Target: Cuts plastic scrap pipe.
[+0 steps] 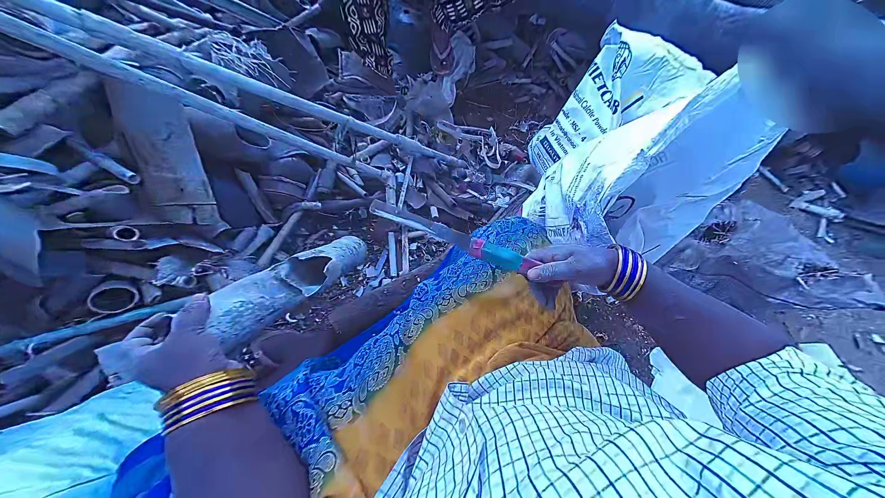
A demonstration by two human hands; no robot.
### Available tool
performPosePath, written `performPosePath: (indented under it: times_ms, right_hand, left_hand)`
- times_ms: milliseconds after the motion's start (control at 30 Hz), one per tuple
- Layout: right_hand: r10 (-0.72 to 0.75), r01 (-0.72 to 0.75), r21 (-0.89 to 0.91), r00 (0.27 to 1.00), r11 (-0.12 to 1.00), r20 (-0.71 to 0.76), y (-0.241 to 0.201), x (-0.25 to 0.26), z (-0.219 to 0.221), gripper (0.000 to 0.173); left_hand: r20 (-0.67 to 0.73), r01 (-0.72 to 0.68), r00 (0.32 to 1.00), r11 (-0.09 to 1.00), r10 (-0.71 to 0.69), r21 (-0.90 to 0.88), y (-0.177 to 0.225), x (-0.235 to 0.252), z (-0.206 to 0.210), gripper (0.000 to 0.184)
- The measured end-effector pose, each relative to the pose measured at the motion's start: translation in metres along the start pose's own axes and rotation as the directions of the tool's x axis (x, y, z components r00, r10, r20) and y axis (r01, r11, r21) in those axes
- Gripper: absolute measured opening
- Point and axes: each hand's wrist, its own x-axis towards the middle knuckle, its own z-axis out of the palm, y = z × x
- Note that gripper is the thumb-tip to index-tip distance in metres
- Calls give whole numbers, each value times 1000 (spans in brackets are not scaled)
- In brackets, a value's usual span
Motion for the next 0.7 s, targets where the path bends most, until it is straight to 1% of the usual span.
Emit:
performPosePath:
  times_ms: [33,67,100,133,167,200,233,267,300,333,367,400,433,467,500,567,600,633,667,700]
  right_hand:
    - [76,-75,-13,993,997,89,9,-3,4,26]
    - [142,-138,-37,980,990,141,16,-5,7,27]
    - [174,-170,-38,974,985,148,22,-5,7,27]
    - [155,-156,-3,981,988,114,28,-4,4,26]
    - [90,-92,48,995,995,35,31,-3,0,25]
    - [-7,14,76,995,997,-97,31,-1,-4,25]
    - [-117,129,28,957,991,-265,28,4,-6,24]
    - [-229,206,-101,875,973,-426,25,14,-8,26]
    - [-308,207,-239,774,949,-553,22,27,-9,32]
    - [-361,181,-332,683,926,-635,19,41,-8,37]
    - [-396,162,-382,615,910,-682,15,54,-6,40]
    - [-421,170,-403,583,899,-695,10,65,-3,43]
    - [-445,203,-407,579,890,-684,4,75,0,45]
    - [-461,256,-390,596,885,-657,-1,86,4,44]
    - [-461,325,-327,640,887,-615,-8,96,10,42]
    - [-437,433,-134,741,891,-509,-30,118,28,33]
    - [-417,434,-70,790,898,-449,-42,130,36,28]
    - [-383,394,-50,843,918,-377,-55,143,44,23]
    - [-333,320,-92,899,943,-285,-67,158,50,19]
    - [-264,230,-185,946,956,-191,-78,172,58,17]
  left_hand:
    - [5,-1,1000,1000,1,14,-3,2,0,54]
    - [10,5,1000,1000,-5,22,-6,3,0,55]
    - [13,14,1000,1000,-15,19,-6,2,0,56]
    - [13,25,1000,1000,-25,8,-4,-1,1,56]
    - [7,39,999,999,-39,-7,0,-5,2,54]
    - [-5,62,998,998,-62,-20,6,-11,4,52]
    - [-15,81,997,996,-82,-34,9,-14,4,50]
    - [-29,100,994,994,-101,-54,12,-16,4,49]
    - [-42,122,991,990,-125,-74,13,-16,3,48]
    - [-50,144,988,986,-148,-87,14,-17,1,47]
    - [-54,168,983,980,-175,-106,16,-19,0,46]
    - [-54,191,978,972,-199,-135,16,-19,-1,48]
    - [-54,213,973,963,-225,-167,14,-18,-1,50]
    - [-49,244,965,948,-259,-205,12,-18,-2,51]
    - [-36,280,954,924,-299,-261,12,-19,-4,50]
    - [24,364,922,844,-387,-394,16,-26,-7,49]
    - [50,394,906,797,-420,-457,21,-31,-6,44]
    - [82,423,891,750,-447,-509,26,-35,-6,40]
    - [110,445,878,710,-466,-546,28,-36,-5,36]
    - [123,460,869,688,-480,-562,28,-36,-5,35]
